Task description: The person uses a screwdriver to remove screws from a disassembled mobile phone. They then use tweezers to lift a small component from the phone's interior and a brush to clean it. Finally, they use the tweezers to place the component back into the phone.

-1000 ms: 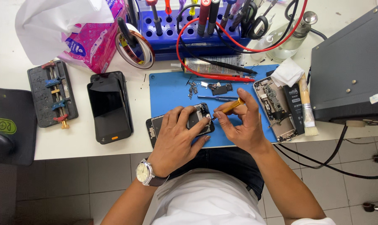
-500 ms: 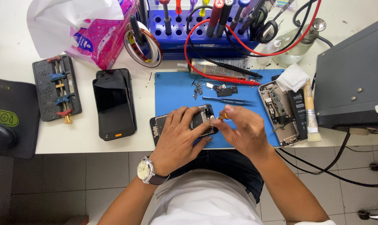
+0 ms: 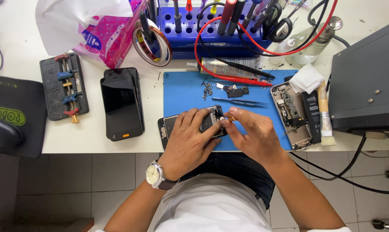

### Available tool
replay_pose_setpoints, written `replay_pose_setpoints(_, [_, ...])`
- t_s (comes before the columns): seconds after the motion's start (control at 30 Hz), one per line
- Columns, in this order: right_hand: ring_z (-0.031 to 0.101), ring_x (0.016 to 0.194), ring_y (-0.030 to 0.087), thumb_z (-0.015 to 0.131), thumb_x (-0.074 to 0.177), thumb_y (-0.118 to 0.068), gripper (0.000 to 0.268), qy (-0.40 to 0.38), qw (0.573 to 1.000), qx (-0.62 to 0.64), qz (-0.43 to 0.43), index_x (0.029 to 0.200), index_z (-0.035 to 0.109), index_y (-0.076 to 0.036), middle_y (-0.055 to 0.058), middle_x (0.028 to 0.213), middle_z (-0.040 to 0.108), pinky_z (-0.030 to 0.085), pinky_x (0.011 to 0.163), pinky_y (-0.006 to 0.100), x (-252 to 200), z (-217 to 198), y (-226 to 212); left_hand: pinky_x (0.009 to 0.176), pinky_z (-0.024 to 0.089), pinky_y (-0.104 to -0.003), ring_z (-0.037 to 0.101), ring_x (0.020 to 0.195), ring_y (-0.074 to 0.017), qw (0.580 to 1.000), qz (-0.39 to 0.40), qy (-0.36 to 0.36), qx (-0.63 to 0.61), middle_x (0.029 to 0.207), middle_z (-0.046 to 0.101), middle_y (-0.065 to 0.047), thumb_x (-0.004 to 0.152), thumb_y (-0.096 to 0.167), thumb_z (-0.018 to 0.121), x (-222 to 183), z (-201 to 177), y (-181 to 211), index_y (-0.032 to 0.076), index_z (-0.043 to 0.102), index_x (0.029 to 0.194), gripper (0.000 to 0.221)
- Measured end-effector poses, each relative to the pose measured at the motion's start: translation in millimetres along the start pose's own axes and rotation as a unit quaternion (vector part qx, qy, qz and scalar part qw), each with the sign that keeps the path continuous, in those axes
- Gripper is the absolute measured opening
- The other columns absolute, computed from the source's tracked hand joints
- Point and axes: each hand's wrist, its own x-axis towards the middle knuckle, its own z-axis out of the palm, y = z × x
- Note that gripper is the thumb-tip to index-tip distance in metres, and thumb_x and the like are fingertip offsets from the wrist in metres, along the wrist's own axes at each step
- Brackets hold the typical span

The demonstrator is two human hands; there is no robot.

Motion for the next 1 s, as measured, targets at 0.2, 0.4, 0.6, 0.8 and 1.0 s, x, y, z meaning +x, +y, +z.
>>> replay_pose_setpoints(0.2, [0.074, 0.069, 0.036, 0.074, 0.090, -0.001, 0.036, -0.003, 1.000, 0.002, 0.001, 0.125, 0.065, 0.001, 0.016, 0.085, 0.075, 0.061, 0.057, 0.044, 5.4, -2.4, -5.7, 0.105, 0.038, -0.050, 0.052, 0.122, -0.0374, 1.000, 0.003, 0.003, 0.007, 0.124, 0.054, -0.014, 0.092, 0.033, 0.068, 1.8, 1.9, 0.2, 0.021, 0.065, 0.126, 0.036])
replay_pose_setpoints(0.4, [0.074, 0.071, 0.036, 0.076, 0.088, 0.002, 0.041, -0.005, 1.000, 0.030, 0.005, 0.127, 0.064, 0.003, 0.016, 0.087, 0.075, 0.062, 0.061, 0.045, 3.7, -3.4, 4.1, 0.107, 0.035, -0.051, 0.051, 0.121, -0.0372, 1.000, 0.001, 0.002, 0.008, 0.123, 0.054, -0.014, 0.094, 0.033, 0.066, 1.7, 2.2, -1.0, 0.021, 0.065, 0.125, 0.034])
replay_pose_setpoints(0.6, [0.075, 0.075, 0.036, 0.073, 0.090, 0.003, 0.048, -0.019, 1.000, 0.018, 0.013, 0.136, 0.058, 0.007, 0.019, 0.091, 0.075, 0.063, 0.063, 0.045, 5.2, -2.4, -1.7, 0.112, 0.029, -0.059, 0.049, 0.122, -0.0375, 1.000, 0.005, 0.000, -0.018, 0.123, 0.054, -0.015, 0.089, 0.029, 0.072, 4.7, -4.4, -2.7, 0.018, 0.065, 0.120, 0.034])
replay_pose_setpoints(0.8, [0.076, 0.076, 0.035, 0.074, 0.089, 0.006, 0.052, -0.013, 1.000, 0.012, 0.020, 0.137, 0.055, 0.011, 0.020, 0.092, 0.075, 0.063, 0.067, 0.045, 1.1, -3.1, -1.9, 0.108, 0.039, -0.056, 0.051, 0.120, -0.0397, 0.999, 0.008, 0.009, -0.044, 0.122, 0.054, -0.016, 0.086, 0.026, 0.076, 2.6, 6.2, -8.5, 0.011, 0.063, 0.122, 0.042])
replay_pose_setpoints(1.0, [0.071, 0.069, 0.037, 0.075, 0.085, 0.008, 0.043, -0.001, 0.999, 0.042, 0.012, 0.127, 0.063, 0.007, 0.020, 0.088, 0.073, 0.062, 0.057, 0.045, 6.5, -7.6, -5.6, 0.106, 0.042, -0.054, 0.052, 0.119, -0.0399, 0.998, 0.016, 0.004, -0.061, 0.120, 0.053, -0.015, 0.086, 0.026, 0.076, 7.4, 7.3, -7.4, 0.007, 0.060, 0.123, 0.046])
